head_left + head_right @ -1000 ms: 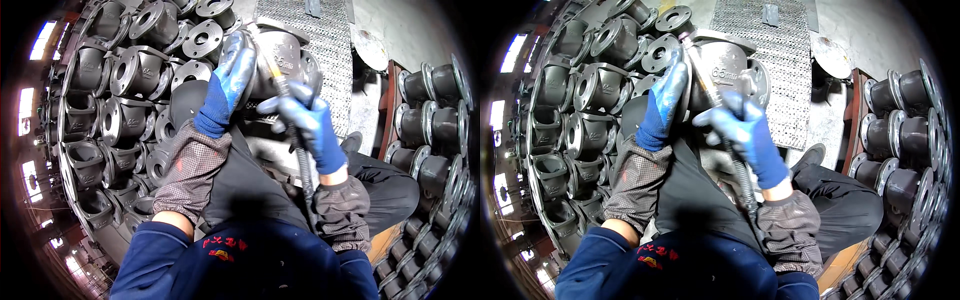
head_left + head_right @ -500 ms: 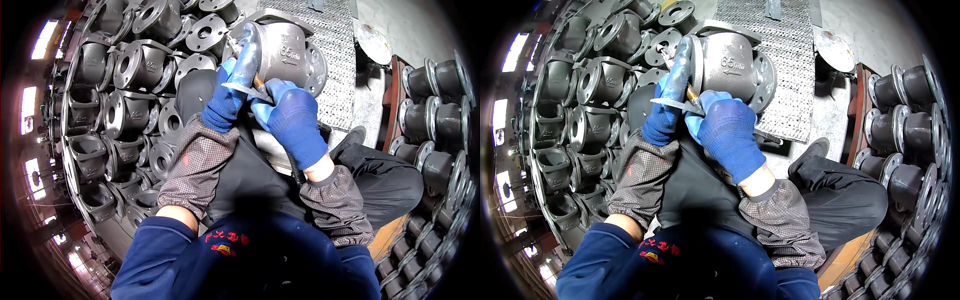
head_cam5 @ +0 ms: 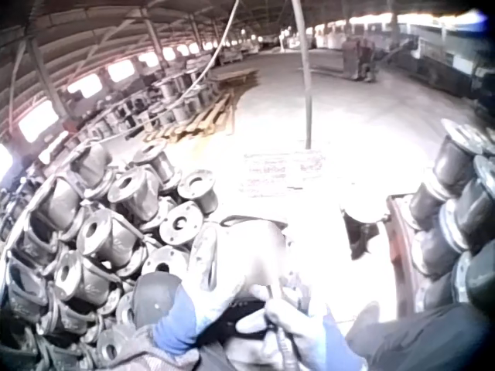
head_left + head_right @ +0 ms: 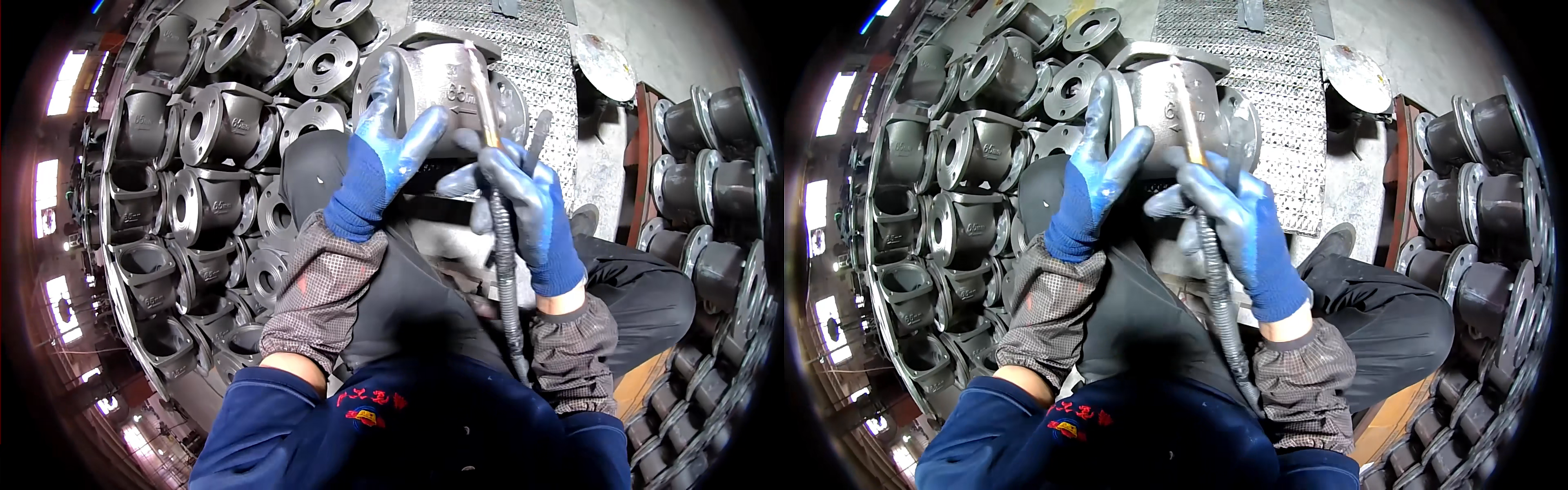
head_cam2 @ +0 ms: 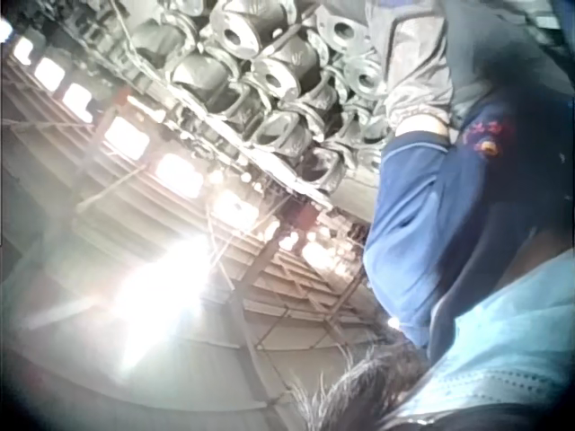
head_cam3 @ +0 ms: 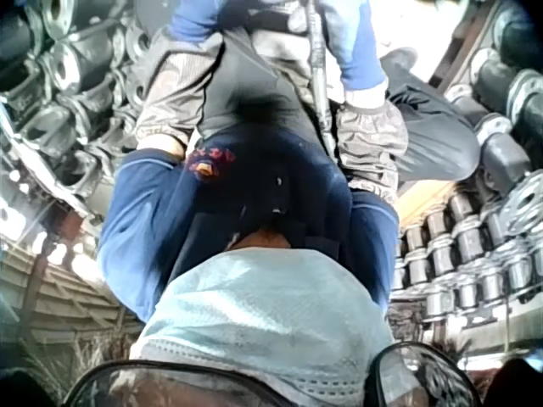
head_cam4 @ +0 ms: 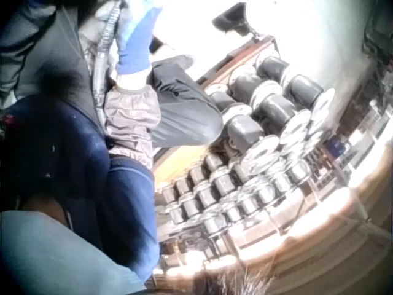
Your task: The person handles industrial metal fittings, using a handheld grinding tool to smooth the interior and exterior surfaces of the metal components.
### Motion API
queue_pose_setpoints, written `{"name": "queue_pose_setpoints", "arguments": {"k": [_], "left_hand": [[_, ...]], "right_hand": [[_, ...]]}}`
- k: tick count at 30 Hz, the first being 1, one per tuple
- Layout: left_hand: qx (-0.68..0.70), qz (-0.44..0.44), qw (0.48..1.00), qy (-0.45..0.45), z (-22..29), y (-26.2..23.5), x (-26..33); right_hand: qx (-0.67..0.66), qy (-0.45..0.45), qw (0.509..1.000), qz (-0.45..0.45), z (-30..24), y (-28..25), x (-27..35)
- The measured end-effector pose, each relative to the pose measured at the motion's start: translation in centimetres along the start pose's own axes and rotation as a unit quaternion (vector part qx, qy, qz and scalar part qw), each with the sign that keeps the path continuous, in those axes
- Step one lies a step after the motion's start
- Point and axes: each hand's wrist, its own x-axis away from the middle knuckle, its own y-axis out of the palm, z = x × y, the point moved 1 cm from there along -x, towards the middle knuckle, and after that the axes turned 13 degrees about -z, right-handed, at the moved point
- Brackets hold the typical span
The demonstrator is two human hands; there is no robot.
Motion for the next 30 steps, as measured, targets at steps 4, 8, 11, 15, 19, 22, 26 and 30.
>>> {"name": "queue_pose_setpoints", "arguments": {"k": [4,8,11,15,19,22,26,30], "left_hand": [[0.042,0.013,0.998,-0.037,-0.1,0.5,0.1],[0.061,0.013,0.997,-0.038,-0.6,0.8,0.1],[0.061,0.009,0.997,-0.047,-0.7,0.7,0.1],[0.044,0.016,0.998,-0.035,-1.2,0.7,0.1],[0.067,0.020,0.997,-0.036,-0.9,0.7,0.1],[0.084,0.017,0.996,-0.037,-0.3,0.8,0.1],[0.103,0.018,0.993,-0.049,-0.1,0.8,0.2],[0.071,0.037,0.997,-0.004,-0.8,0.9,0.1]], "right_hand": [[-0.003,0.053,0.998,0.029,2.2,-0.6,0.8],[-0.057,0.022,0.997,0.052,3.5,0.2,0.2],[-0.053,0.046,0.996,0.049,3.2,0.1,0.1],[-0.037,0.042,0.997,0.048,3.8,0.1,-0.4],[-0.029,0.072,0.996,0.042,2.7,0.5,-0.3],[-0.057,0.046,0.996,0.052,3.1,0.6,-0.5],[-0.052,0.072,0.995,0.041,1.8,0.4,-0.2],[-0.006,0.091,0.996,0.015,1.3,-1.0,-0.2]]}}
